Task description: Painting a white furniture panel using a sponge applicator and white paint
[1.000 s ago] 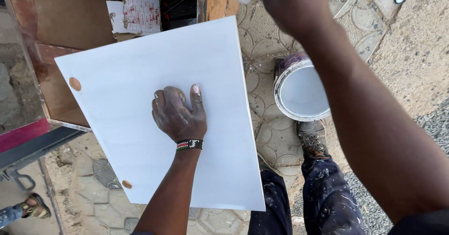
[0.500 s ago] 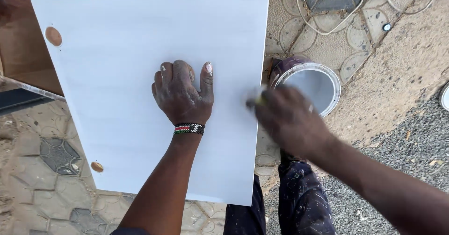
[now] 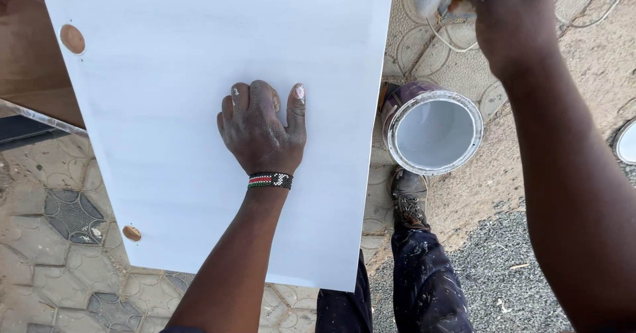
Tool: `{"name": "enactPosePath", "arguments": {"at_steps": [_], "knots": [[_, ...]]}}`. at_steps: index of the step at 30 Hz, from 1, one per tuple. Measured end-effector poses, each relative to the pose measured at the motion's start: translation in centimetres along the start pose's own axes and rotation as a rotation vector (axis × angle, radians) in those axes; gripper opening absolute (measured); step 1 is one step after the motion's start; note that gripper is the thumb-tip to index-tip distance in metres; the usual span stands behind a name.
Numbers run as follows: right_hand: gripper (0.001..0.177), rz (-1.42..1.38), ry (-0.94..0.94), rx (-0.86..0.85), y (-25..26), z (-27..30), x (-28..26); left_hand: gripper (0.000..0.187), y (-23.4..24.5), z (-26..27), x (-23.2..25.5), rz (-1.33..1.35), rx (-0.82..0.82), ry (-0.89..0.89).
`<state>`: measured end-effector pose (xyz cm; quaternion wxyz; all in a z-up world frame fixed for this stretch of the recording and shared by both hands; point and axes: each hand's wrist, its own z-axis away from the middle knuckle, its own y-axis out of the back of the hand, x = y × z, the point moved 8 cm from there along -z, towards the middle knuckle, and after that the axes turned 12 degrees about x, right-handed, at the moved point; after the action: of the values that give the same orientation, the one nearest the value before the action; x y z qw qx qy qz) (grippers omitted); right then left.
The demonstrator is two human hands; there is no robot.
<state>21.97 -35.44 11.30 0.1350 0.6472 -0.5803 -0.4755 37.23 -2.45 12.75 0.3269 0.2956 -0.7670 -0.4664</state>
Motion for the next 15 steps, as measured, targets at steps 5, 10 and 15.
{"name": "enactPosePath", "arguments": {"at_steps": [5, 10, 15], "knots": [[0.014, -0.916, -0.899, 0.035, -4.6, 4.8, -0.3, 0.052, -0.5, 0.2, 0.1, -0.030, -0.020, -0.014], [0.037, -0.549, -1.112, -0.642, -4.1, 20.1, -10.4, 0.051, -0.3, 0.2, -0.2, -0.053, -0.009, -0.006], [0.033, -0.563, -1.084, -0.478, -0.7, 27.3, -16.7, 0.050, -0.3, 0.3, -0.1, -0.045, -0.009, -0.004]]}}
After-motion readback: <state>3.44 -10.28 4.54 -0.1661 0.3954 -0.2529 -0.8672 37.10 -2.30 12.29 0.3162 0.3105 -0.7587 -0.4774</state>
